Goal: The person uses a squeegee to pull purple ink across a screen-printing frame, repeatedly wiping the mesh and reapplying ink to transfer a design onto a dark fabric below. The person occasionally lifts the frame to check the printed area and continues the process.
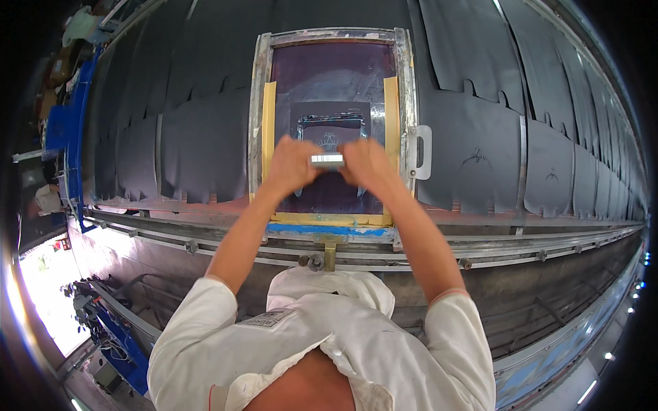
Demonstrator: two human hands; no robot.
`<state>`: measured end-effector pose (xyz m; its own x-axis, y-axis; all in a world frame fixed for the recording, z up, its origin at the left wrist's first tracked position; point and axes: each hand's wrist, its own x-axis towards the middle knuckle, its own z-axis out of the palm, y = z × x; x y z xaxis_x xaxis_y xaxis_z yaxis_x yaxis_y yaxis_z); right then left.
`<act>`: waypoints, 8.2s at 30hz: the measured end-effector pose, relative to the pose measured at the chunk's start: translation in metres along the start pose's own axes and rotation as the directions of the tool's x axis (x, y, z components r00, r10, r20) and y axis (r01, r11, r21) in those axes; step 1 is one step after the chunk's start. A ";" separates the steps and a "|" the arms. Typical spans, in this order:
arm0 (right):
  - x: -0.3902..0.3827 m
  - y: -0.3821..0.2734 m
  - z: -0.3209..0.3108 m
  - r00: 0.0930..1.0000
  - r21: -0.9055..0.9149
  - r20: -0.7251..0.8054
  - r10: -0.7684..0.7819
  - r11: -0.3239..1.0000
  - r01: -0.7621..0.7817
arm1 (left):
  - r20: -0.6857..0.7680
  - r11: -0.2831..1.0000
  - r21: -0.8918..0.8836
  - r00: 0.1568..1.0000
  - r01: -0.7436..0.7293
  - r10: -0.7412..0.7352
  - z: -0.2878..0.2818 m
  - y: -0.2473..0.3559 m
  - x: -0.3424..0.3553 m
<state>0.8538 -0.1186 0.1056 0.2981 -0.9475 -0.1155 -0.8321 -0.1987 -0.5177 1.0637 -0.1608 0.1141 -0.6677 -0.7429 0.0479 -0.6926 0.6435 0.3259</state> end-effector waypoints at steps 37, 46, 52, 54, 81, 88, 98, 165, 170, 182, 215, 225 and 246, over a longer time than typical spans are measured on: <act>0.095 0.036 -0.045 0.994 0.061 0.095 0.057 0.996 -0.063 | 0.142 0.993 -0.030 0.984 0.112 -0.107 -0.030 -0.039 0.096; -0.016 -0.022 -0.009 0.989 0.046 0.146 0.020 0.999 -0.027 | -0.033 1.000 -0.021 0.999 0.009 -0.010 0.002 0.005 -0.026; -0.035 0.032 -0.020 0.821 0.319 -0.487 0.299 0.936 -0.151 | -0.093 0.999 -0.016 0.994 -0.051 0.049 -0.008 0.045 -0.109; -0.036 0.089 -0.006 0.592 0.306 -0.650 0.477 0.877 -0.370 | -0.065 0.997 -0.031 0.996 -0.067 0.065 -0.001 0.053 -0.134; 0.025 -0.005 0.012 0.581 0.869 -0.326 0.746 0.479 -0.127 | -0.380 0.998 0.044 0.923 -0.043 0.056 -0.049 -0.026 -0.183; 0.122 -0.167 0.087 0.568 0.699 -0.507 0.649 0.694 -0.170 | -0.251 0.999 0.028 0.968 0.018 -0.011 -0.138 -0.181 -0.266; 0.141 -0.170 0.098 0.534 0.768 -0.377 0.757 0.578 -0.277 | -0.010 0.992 -0.073 0.994 0.105 -0.106 -0.169 -0.207 -0.231; 0.135 -0.307 0.087 0.997 0.141 0.058 0.050 0.988 -0.058 | 0.088 0.999 -0.041 0.996 0.020 -0.016 -0.150 -0.262 -0.195; 0.136 -0.205 0.098 0.521 0.255 -0.752 0.404 0.907 -0.335 | 0.082 0.998 0.058 0.997 0.010 -0.015 -0.174 -0.281 -0.130; 0.146 -0.192 0.065 0.527 0.753 -0.354 0.773 0.570 -0.331 | -0.260 0.994 -0.021 0.961 -0.107 0.098 -0.153 -0.252 -0.215; 0.382 -0.509 0.141 0.838 0.310 -0.535 0.109 0.948 0.075 | 0.065 1.000 -0.004 0.998 0.021 -0.021 -0.349 -0.589 -0.252; 0.363 -0.591 0.194 0.993 -0.104 0.017 -0.120 0.987 0.121 | -0.046 0.996 -0.089 0.998 0.027 -0.031 -0.321 -0.558 -0.334; 0.364 -0.590 0.191 0.994 0.005 0.093 -0.050 0.999 0.050 | 0.120 0.992 -0.128 0.993 0.019 -0.004 -0.326 -0.566 -0.327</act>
<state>1.5426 -0.2982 0.2067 0.3814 -0.9091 -0.1677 -0.8139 -0.2442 -0.5271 1.7626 -0.3425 0.2220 -0.6930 -0.7177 -0.0673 -0.6647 0.6001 0.4449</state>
